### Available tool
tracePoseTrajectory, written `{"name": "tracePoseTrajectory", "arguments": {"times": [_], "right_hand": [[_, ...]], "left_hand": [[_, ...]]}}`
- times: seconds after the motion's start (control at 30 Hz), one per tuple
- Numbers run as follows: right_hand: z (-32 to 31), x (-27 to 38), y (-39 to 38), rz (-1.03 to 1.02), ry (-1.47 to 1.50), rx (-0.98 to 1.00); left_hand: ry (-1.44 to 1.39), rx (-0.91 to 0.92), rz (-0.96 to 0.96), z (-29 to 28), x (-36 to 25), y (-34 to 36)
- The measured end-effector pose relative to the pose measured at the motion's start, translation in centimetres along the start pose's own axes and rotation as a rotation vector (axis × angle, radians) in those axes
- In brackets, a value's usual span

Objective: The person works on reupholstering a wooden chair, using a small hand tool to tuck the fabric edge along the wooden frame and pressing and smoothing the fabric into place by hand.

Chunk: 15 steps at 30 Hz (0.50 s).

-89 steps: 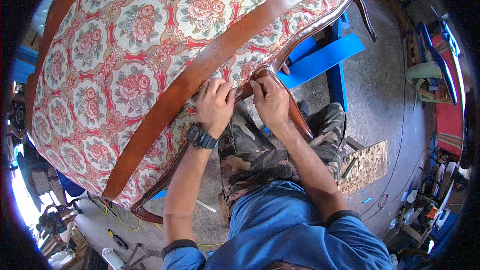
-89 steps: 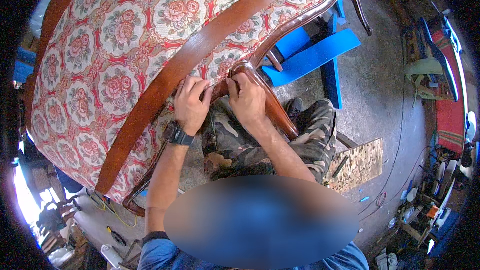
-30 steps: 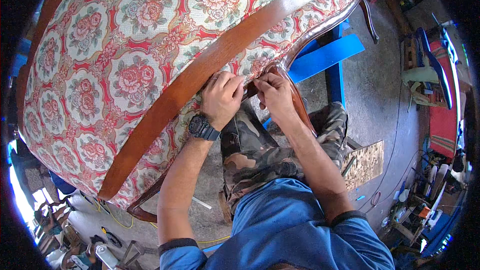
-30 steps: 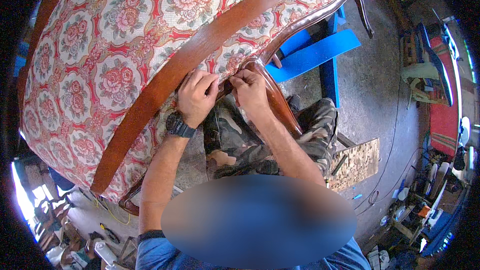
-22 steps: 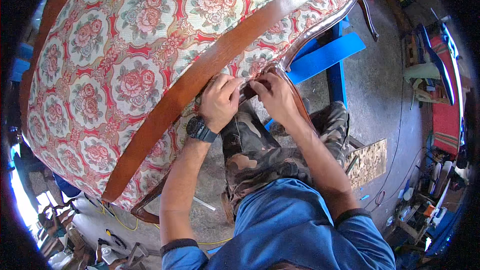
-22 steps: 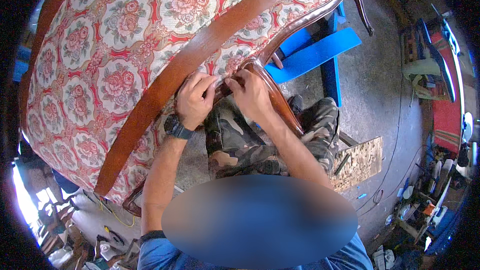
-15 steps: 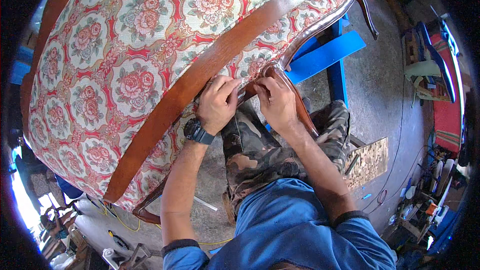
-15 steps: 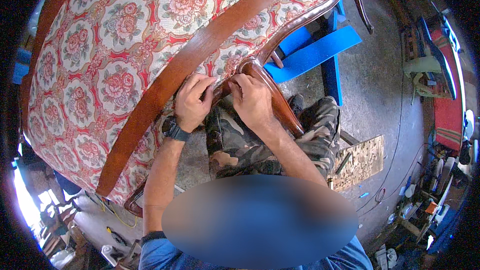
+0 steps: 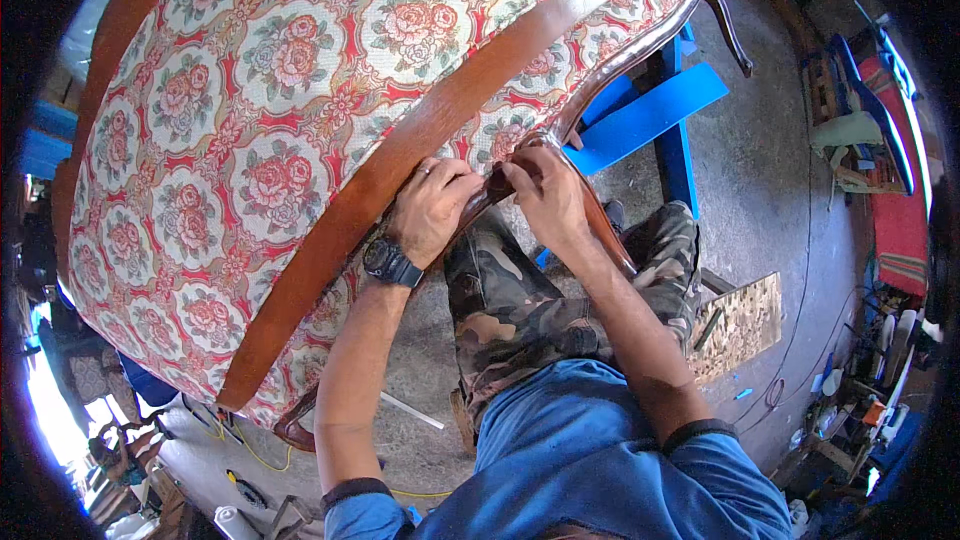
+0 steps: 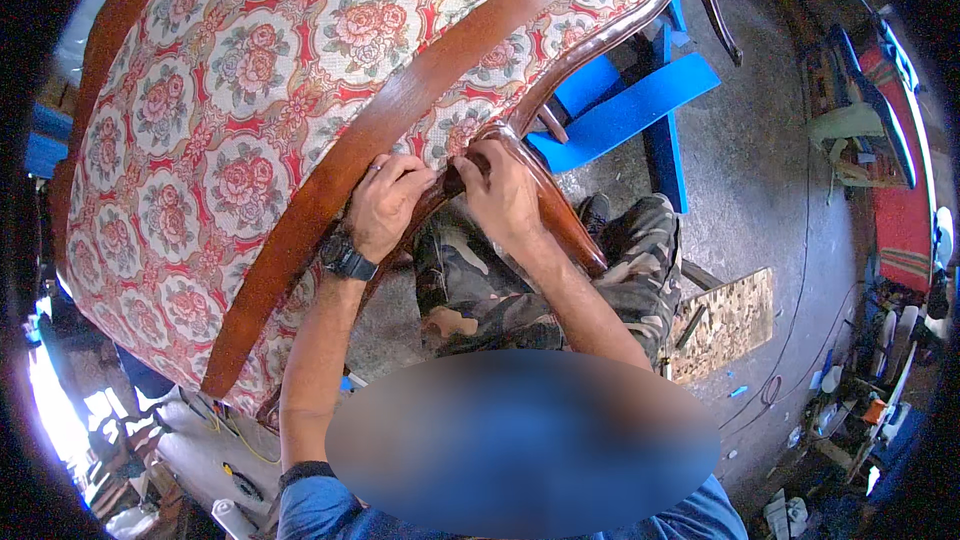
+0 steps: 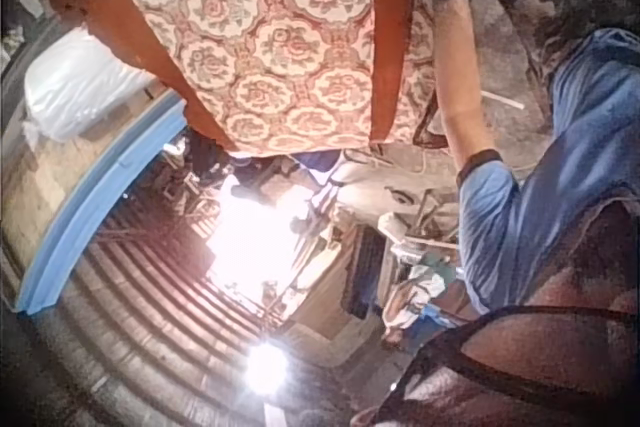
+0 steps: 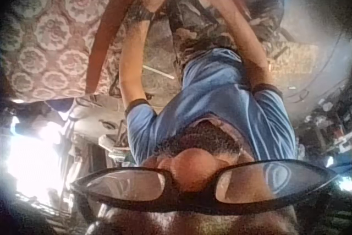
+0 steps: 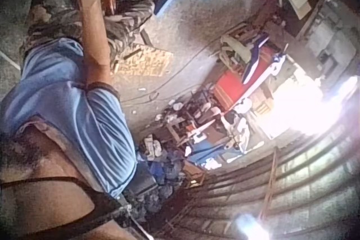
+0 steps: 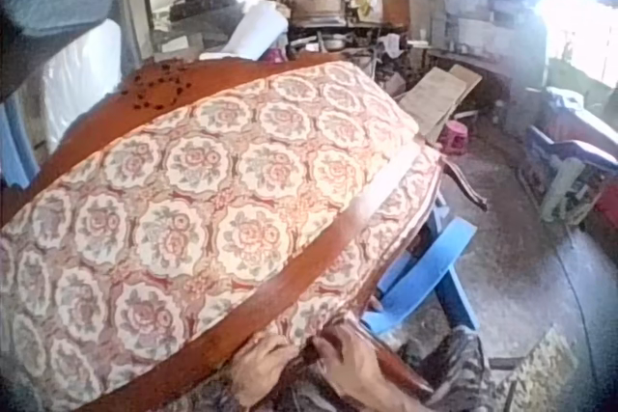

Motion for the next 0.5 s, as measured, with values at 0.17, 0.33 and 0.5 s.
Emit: {"name": "tracePoseTrajectory", "arguments": {"times": [0.17, 0.33, 0.5], "right_hand": [[-2.0, -0.6, -3.5, -0.310, -0.077, -0.226], [-0.3, -0.5, -5.4, -0.416, -0.047, -0.110], [1.1, -1.5, -5.9, -0.364, 0.012, 0.010]], "left_hand": [[0.227, 0.065, 0.046, 0.1, -1.9, 1.3], [0.064, 0.028, -0.016, 0.6, -0.6, 1.3], [0.127, 0.074, 0.009, 1.0, -1.0, 1.3]]}}
Point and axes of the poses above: each hand's wrist, its own y-axis towards the middle knuckle, its own z-axis out of the palm, x = y × z, the point moved 5 cm from there along y, towards the middle knuckle, and after that the axes turned 4 degrees about -y, right-handed, at the moved point
